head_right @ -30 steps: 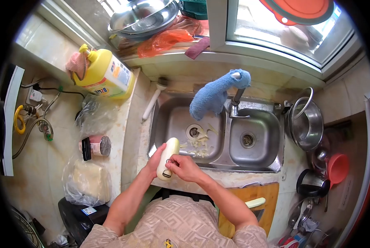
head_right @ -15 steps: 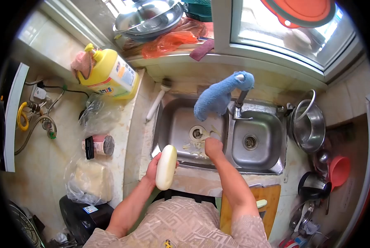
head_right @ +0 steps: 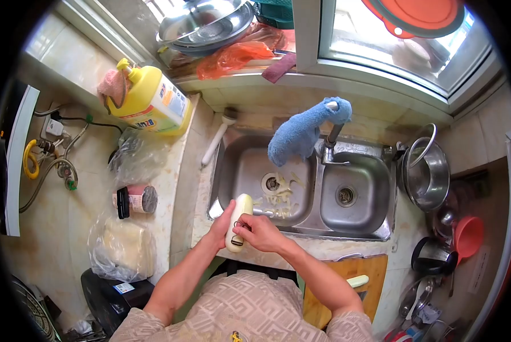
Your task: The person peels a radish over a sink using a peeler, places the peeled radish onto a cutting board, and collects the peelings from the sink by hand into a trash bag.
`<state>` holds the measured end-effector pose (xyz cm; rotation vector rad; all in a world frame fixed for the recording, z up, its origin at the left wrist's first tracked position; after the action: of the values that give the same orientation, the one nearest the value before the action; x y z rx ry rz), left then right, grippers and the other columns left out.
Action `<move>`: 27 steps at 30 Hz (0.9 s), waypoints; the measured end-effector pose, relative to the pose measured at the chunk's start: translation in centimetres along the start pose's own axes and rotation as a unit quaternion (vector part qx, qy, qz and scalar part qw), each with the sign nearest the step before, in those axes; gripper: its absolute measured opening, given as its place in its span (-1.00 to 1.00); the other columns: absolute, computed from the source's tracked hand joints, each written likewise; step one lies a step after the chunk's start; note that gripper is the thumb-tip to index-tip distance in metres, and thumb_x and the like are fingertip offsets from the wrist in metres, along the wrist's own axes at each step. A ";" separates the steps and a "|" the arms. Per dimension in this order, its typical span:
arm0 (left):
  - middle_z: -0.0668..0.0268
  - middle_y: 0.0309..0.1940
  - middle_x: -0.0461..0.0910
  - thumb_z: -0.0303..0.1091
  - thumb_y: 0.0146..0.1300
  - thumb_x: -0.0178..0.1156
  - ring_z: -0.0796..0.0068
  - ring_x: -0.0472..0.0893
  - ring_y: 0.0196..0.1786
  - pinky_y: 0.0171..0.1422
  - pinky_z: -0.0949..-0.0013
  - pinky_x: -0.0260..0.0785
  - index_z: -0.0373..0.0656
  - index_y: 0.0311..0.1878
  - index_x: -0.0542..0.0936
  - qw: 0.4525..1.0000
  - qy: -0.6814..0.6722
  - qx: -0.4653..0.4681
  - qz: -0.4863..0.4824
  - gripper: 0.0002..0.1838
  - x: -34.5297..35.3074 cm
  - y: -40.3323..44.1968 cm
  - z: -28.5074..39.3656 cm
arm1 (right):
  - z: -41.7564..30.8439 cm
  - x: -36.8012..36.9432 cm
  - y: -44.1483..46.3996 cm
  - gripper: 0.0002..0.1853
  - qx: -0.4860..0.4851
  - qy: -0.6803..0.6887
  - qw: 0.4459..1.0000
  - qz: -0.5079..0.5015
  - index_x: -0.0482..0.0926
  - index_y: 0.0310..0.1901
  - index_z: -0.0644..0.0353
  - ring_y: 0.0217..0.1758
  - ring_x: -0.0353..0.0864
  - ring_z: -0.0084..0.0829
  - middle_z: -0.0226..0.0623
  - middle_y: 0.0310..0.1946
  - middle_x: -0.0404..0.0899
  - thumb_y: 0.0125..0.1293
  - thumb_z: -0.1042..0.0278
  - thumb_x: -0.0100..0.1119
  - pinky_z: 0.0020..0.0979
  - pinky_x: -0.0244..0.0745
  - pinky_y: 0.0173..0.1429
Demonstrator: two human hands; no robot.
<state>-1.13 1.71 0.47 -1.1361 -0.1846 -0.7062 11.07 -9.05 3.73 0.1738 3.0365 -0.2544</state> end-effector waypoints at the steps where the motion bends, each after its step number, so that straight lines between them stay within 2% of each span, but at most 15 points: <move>1: 0.27 -0.31 0.61 0.24 0.44 -0.12 0.43 0.64 -0.30 -0.22 0.33 0.56 -0.18 0.01 0.54 1.000 0.001 -0.006 0.005 -0.40 0.0 -0.1 -0.1 | -0.1 0.0 -0.1 -0.74 -0.001 -0.014 1.000 0.000 0.55 -0.24 0.32 -0.47 0.52 -0.40 -0.19 -0.53 0.57 0.33 0.23 0.20 -0.31 0.40 -0.34; 5: 0.26 -0.28 0.63 0.23 0.44 -0.12 0.40 0.66 -0.30 -0.23 0.30 0.57 -0.16 0.03 0.53 1.000 0.014 0.000 0.016 -0.41 -0.4 0.4 -0.3 | 0.3 0.0 0.2 -0.74 0.003 -0.012 0.999 0.034 0.57 -0.24 0.31 -0.48 0.53 -0.43 -0.21 -0.53 0.58 0.32 0.23 0.21 -0.30 0.39 -0.35; 8: 0.24 -0.25 0.64 0.23 0.45 -0.14 0.34 0.67 -0.33 -0.25 0.25 0.59 -0.12 0.04 0.53 0.998 0.048 0.004 -0.038 -0.43 -0.6 -0.1 0.0 | 1.7 -0.7 1.6 -0.76 0.061 0.115 0.989 0.076 0.56 -0.30 0.29 -0.46 0.41 -0.62 -0.42 -0.54 0.51 0.35 0.24 0.20 -0.45 0.34 -0.37; 9: 0.25 -0.24 0.63 0.18 0.47 -0.18 0.34 0.66 -0.37 -0.27 0.28 0.58 -0.12 0.08 0.51 0.998 0.062 -0.017 -0.020 -0.44 -0.8 -0.2 -0.2 | 2.0 -1.6 2.2 -0.78 0.055 0.037 0.995 0.078 0.56 -0.31 0.28 -0.47 0.38 -0.67 -0.48 -0.54 0.49 0.37 0.27 0.17 -0.51 0.29 -0.41; 12: 0.23 -0.25 0.64 0.24 0.45 -0.20 0.28 0.68 -0.34 -0.27 0.22 0.61 -0.12 0.07 0.51 0.997 0.057 -0.032 -0.038 -0.40 -1.5 -0.7 -0.4 | 4.3 -2.2 4.0 -0.79 0.074 0.072 0.993 0.062 0.56 -0.32 0.26 -0.49 0.36 -0.68 -0.52 -0.56 0.45 0.37 0.28 0.17 -0.55 0.25 -0.42; 13: 0.19 -0.20 0.63 0.25 0.45 -0.23 0.26 0.68 -0.32 -0.26 0.19 0.62 -0.14 0.12 0.50 0.997 0.054 -0.021 -0.056 -0.36 -1.9 -0.8 -0.5 | 4.9 -2.3 4.4 -0.77 0.054 0.113 0.988 0.090 0.57 -0.32 0.25 -0.46 0.41 -0.63 -0.47 -0.54 0.50 0.35 0.23 0.19 -0.48 0.31 -0.38; 16: 0.14 -0.11 0.61 0.25 0.46 -0.26 0.23 0.68 -0.31 -0.23 0.18 0.62 -0.15 0.18 0.47 0.994 0.010 -0.035 -0.099 -0.34 -2.9 -2.2 -0.6 | 10.5 -5.2 6.2 -0.73 0.111 -0.040 0.967 0.228 0.57 -0.33 0.26 -0.45 0.49 -0.51 -0.31 -0.51 0.58 0.33 0.18 0.20 -0.38 0.39 -0.33; 17: 0.10 -0.03 0.59 0.26 0.46 -0.29 0.21 0.68 -0.28 -0.20 0.16 0.62 -0.16 0.23 0.43 0.990 0.017 -0.031 -0.134 -0.32 -2.8 -2.9 -0.4 | 15.3 -5.7 6.4 -0.71 0.147 -0.159 0.941 0.259 0.57 -0.33 0.27 -0.45 0.52 -0.45 -0.23 -0.48 0.60 0.32 0.16 0.19 -0.34 0.42 -0.31; 18: 0.11 -0.02 0.59 0.26 0.46 -0.28 0.22 0.68 -0.27 -0.19 0.16 0.62 -0.14 0.25 0.42 0.993 -0.011 -0.027 -0.114 -0.33 -2.1 -3.7 -0.2 | 18.9 -6.1 6.2 -0.69 0.180 -0.276 0.899 0.287 0.58 -0.34 0.29 -0.45 0.55 -0.39 -0.15 -0.46 0.62 0.32 0.14 0.19 -0.31 0.44 -0.29; 20: 0.12 0.01 0.58 0.26 0.46 -0.27 0.24 0.68 -0.24 -0.16 0.17 0.62 -0.09 0.29 0.39 0.995 -0.072 -0.006 -0.072 -0.34 -0.4 -4.6 0.2 | 17.2 -6.4 4.8 -0.72 0.191 -0.377 0.862 0.282 0.57 -0.31 0.28 -0.46 0.55 -0.35 -0.11 -0.46 0.62 0.32 0.18 0.20 -0.31 0.45 -0.30; 21: 0.12 0.00 0.59 0.26 0.46 -0.27 0.24 0.68 -0.24 -0.16 0.18 0.62 -0.09 0.29 0.39 0.994 -0.077 0.011 -0.083 -0.34 -0.6 -4.3 0.4 | 15.8 -6.6 4.3 -0.73 0.195 -0.427 0.839 0.276 0.57 -0.30 0.28 -0.47 0.56 -0.33 -0.09 -0.46 0.61 0.32 0.20 0.20 -0.31 0.46 -0.30; 24: 0.15 -0.04 0.60 0.25 0.47 -0.27 0.25 0.67 -0.24 -0.16 0.19 0.61 -0.09 0.27 0.40 0.991 -0.082 0.037 -0.102 -0.35 -1.4 -2.9 0.5 | 8.0 -5.9 3.2 -0.75 0.093 -0.139 0.949 0.268 0.57 -0.23 0.27 -0.33 0.67 -0.22 -0.08 -0.38 0.66 0.35 0.21 0.15 -0.27 0.51 -0.24; 25: 0.16 -0.05 0.60 0.24 0.47 -0.28 0.26 0.67 -0.24 -0.16 0.20 0.61 -0.09 0.26 0.41 0.992 -0.074 0.032 -0.101 -0.36 -1.5 -2.5 0.6 | 6.0 -5.0 3.0 -0.78 0.093 -0.004 0.972 0.217 0.55 -0.23 0.25 -0.40 0.57 -0.41 -0.26 -0.45 0.60 0.36 0.24 0.17 -0.37 0.45 -0.31; 26: 0.17 -0.07 0.61 0.24 0.48 -0.28 0.26 0.67 -0.25 -0.17 0.21 0.61 -0.09 0.24 0.42 0.993 -0.063 0.023 -0.101 -0.37 -1.5 -2.3 0.5 | 3.9 -3.9 2.6 -0.81 0.094 0.133 0.973 0.166 0.54 -0.24 0.24 -0.47 0.47 -0.59 -0.43 -0.51 0.54 0.37 0.27 0.19 -0.48 0.38 -0.39; 27: 0.19 -0.10 0.62 0.23 0.48 -0.28 0.27 0.67 -0.25 -0.18 0.22 0.60 -0.09 0.22 0.43 0.993 -0.048 0.025 -0.100 -0.38 -1.6 -1.9 0.2 | 0.8 -3.3 2.1 -0.80 0.087 0.142 0.978 0.126 0.54 -0.25 0.24 -0.47 0.44 -0.64 -0.48 -0.51 0.51 0.39 0.26 0.18 -0.51 0.35 -0.40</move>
<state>-3.44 2.07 1.23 -1.1131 -0.4006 -0.8206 14.66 -7.53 2.89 0.6559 3.2187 -0.5139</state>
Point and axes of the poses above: each hand's wrist, its own y-axis towards the middle knuckle, its own x-axis out of the palm, z = x × y, the point moved 1 cm from there along y, towards the middle knuckle
